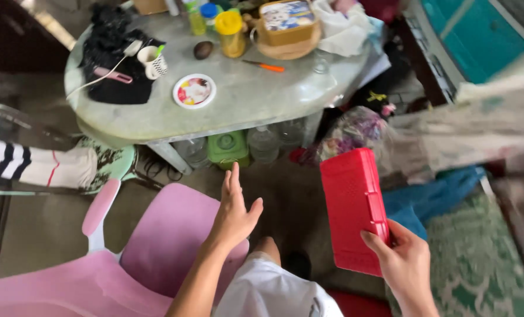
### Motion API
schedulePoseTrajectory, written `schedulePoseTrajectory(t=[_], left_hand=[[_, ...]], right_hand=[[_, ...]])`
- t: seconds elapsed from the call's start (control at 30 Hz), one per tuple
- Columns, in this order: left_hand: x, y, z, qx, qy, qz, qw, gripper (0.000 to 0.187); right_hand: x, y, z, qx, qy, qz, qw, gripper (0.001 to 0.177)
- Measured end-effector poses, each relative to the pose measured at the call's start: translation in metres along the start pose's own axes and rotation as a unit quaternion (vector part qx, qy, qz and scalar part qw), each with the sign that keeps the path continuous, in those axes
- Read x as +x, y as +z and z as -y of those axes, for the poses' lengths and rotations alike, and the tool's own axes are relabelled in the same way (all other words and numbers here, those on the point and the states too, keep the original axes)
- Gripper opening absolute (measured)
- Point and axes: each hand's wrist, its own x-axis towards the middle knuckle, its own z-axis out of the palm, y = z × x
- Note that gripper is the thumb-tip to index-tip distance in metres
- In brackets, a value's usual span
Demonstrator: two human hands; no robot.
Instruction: Repairing a pink desk chair using a socket wrench and screwdriver.
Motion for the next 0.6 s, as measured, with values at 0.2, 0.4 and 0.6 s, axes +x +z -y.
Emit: schedulePoseTrajectory(t=[0.2,0.4,0.6], left_hand=[[0.051,0.000,0.046,-0.034,-0.106,-0.035,0.993,0.096],[0.116,0.007,0.106,-0.037,-0.142,-0.106,0.984,0.087],[0.177,-0.004,0.068,-0.021,-0.073,-0.080,0.994,0.056]], right_hand=[[0.091,0.049,0.023,-0.038,0.049,0.044,0.997,0.031],[0.182,0.108,0.051,-0.071,0.053,0.097,0.991,0.031],[0.255,0.162,0.099,-0.192,-0.025,0.130,0.972,0.029]])
